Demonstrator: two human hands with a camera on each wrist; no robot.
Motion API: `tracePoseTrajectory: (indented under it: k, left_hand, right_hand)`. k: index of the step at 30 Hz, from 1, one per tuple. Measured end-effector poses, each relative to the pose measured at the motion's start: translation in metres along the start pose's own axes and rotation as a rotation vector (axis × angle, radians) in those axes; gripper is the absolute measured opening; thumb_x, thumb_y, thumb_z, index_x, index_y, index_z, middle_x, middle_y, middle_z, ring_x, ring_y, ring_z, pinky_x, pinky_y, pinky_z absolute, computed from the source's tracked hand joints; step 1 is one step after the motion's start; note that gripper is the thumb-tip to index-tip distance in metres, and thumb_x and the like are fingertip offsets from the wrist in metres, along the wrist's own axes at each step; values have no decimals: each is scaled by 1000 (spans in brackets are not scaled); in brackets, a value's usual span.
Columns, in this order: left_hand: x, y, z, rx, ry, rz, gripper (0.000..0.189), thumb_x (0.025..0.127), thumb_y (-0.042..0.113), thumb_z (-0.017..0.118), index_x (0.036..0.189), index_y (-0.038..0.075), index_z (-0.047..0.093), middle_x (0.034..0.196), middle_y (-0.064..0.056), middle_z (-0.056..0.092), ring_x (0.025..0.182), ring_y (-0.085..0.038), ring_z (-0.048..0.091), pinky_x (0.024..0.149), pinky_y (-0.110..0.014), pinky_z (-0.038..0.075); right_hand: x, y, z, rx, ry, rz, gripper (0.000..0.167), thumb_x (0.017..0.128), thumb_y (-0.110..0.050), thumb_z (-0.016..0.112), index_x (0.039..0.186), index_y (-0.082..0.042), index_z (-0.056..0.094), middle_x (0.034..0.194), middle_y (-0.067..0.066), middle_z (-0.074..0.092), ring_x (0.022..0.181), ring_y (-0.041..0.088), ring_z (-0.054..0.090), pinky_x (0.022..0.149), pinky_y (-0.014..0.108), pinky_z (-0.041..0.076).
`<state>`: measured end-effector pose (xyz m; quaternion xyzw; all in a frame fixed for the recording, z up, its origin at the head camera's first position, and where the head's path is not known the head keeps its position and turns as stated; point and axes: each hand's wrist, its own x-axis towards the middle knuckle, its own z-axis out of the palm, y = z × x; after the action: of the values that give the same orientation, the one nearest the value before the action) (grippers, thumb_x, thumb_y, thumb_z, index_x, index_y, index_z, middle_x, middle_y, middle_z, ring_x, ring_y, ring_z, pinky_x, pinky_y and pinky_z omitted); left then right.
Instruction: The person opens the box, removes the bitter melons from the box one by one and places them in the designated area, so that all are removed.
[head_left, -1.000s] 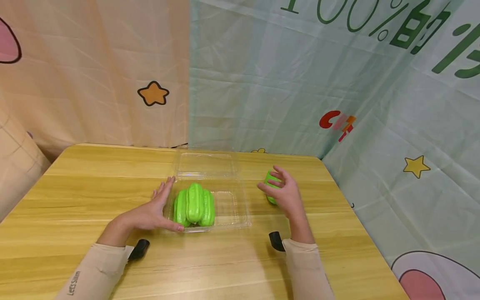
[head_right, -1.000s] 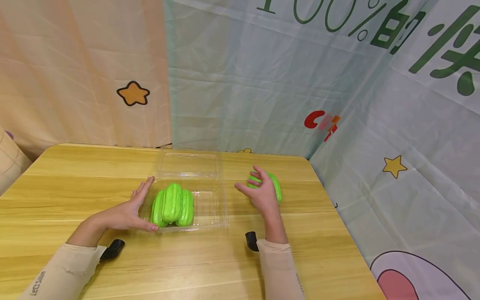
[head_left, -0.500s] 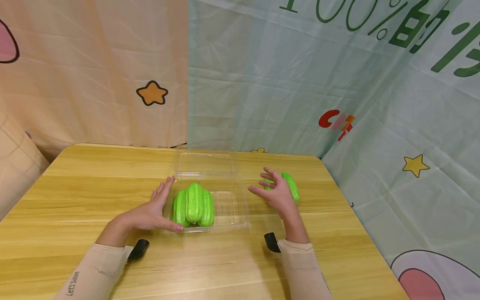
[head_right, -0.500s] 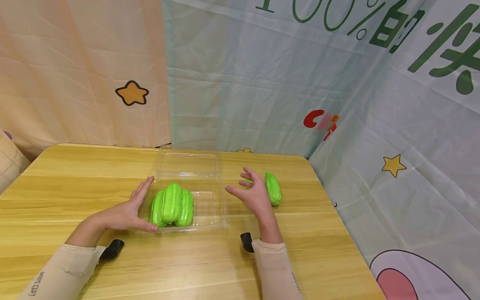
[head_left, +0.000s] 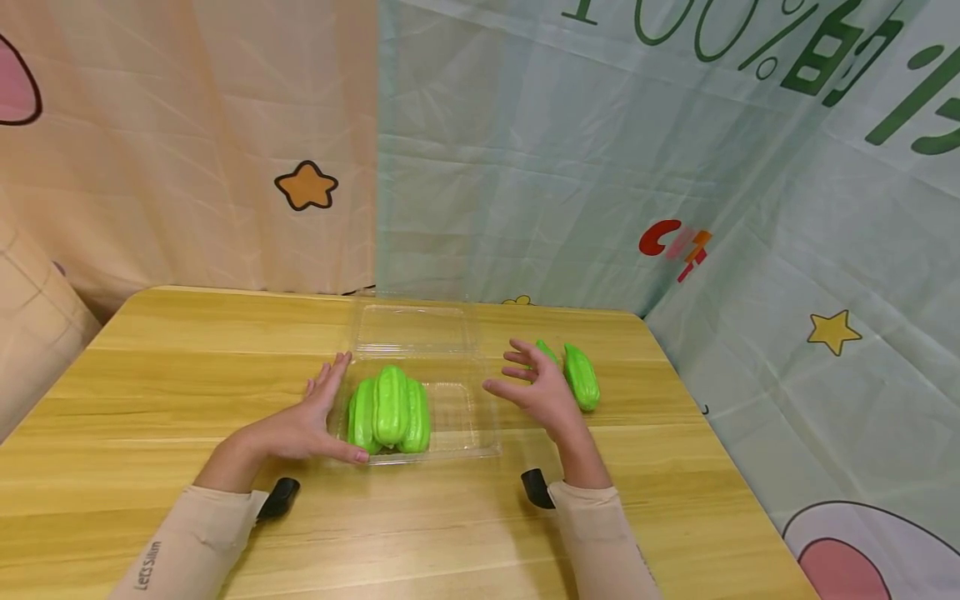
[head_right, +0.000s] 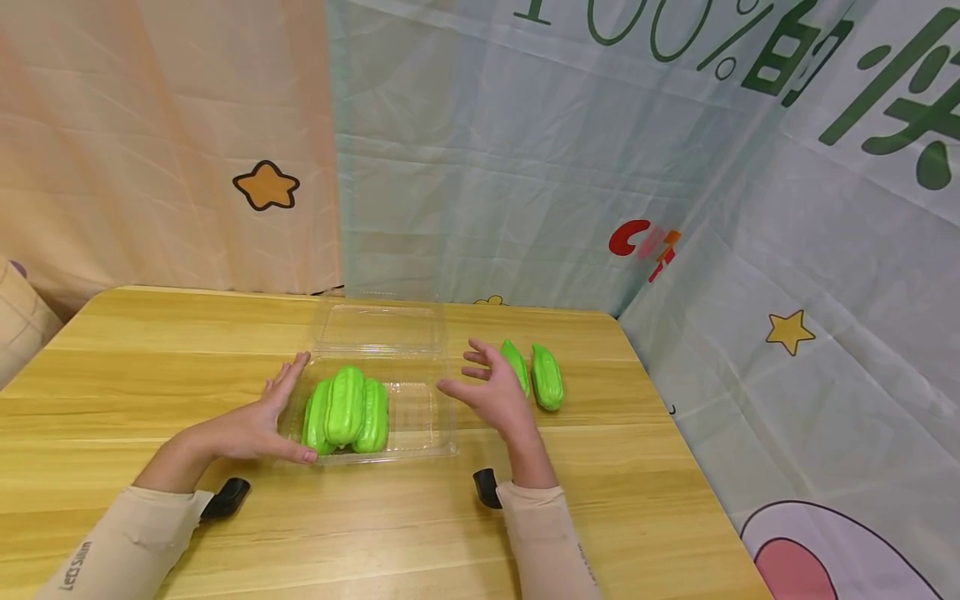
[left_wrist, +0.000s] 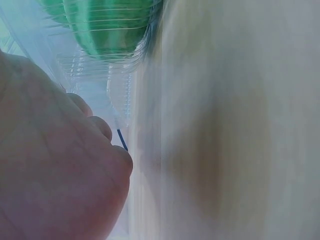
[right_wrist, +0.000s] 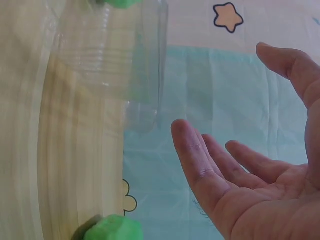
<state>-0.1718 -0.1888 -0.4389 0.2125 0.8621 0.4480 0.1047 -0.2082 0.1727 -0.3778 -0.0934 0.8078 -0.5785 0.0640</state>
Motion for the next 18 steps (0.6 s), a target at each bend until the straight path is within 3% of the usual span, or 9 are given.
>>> tracePoseTrajectory:
  k: [18]
  left_hand:
    - [0,2,1,11,-9,-3,146,70,40,93,158,22,-22,162,-22,-23,142,-51,-26,104,-77,-10]
  right_hand:
    - [-1,-2,15,-24,-31,-18,84,83,-25,85,154,-15,41,145,15,51,127,29,55,96,50,51]
